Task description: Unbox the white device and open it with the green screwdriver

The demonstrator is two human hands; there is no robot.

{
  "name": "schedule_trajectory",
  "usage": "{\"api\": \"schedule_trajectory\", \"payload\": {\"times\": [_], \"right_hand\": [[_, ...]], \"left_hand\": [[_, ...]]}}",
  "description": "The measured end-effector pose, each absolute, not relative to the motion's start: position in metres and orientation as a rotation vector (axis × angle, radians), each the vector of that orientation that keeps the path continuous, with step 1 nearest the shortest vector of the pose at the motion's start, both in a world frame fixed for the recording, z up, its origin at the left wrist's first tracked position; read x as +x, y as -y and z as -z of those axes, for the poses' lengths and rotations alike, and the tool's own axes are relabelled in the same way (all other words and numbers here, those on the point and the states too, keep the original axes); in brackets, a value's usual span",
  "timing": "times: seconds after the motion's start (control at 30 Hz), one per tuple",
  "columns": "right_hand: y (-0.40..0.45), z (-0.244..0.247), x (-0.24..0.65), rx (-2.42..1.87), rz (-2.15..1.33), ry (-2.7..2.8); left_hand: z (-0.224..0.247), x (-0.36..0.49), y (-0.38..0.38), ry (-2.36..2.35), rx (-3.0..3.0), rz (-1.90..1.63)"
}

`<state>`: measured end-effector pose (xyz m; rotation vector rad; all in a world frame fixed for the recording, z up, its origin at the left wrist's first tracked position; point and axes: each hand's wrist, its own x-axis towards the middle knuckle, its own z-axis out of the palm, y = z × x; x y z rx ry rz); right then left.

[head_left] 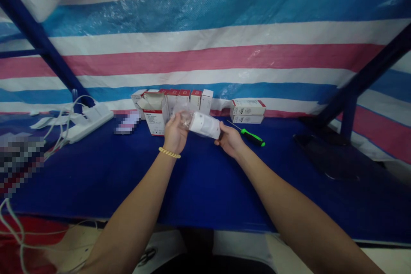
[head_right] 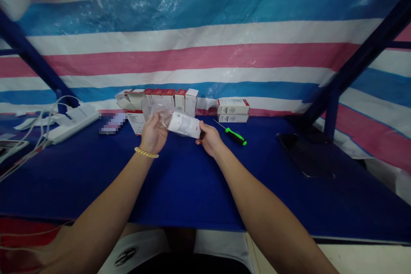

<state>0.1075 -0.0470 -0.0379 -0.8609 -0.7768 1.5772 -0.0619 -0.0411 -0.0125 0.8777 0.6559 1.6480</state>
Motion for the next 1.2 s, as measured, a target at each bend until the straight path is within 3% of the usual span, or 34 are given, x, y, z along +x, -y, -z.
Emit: {"api": "schedule_trajectory", "payload": {"times": [0.27, 0.53, 0.7, 0.83, 1.07, 1.2], "right_hand": [[0.038, 0.03, 0.112, -1.013, -1.501, 0.463], [0.049, 0.025, 0.117, -0.804, -1.569, 0.553], [0.055, 0.027, 0.112, -0.726, -1.558, 0.688], [0.055, 0.028, 0.11, -0.758, -1.51, 0.708], [0.048, 0.031, 0.108, -0.843, -1.531, 0.604], [0.048, 0.032, 0.105, -0.848, -1.56, 0.614]], "left_hand": [[-0.01, -0.096, 0.048, -0.71, 0.954, -1.706], [0.009, -0.092, 0.04, -1.081, 1.113, -1.124], [0.03, -0.086, 0.033, -1.573, 1.711, -1.15], [0.032, -0.085, 0.036, -1.555, 2.302, -1.31], [0.05, -0.078, 0.044, -1.512, 2.529, -0.379], [0.055, -0.077, 0.042, -1.48, 2.471, -0.288]]}}
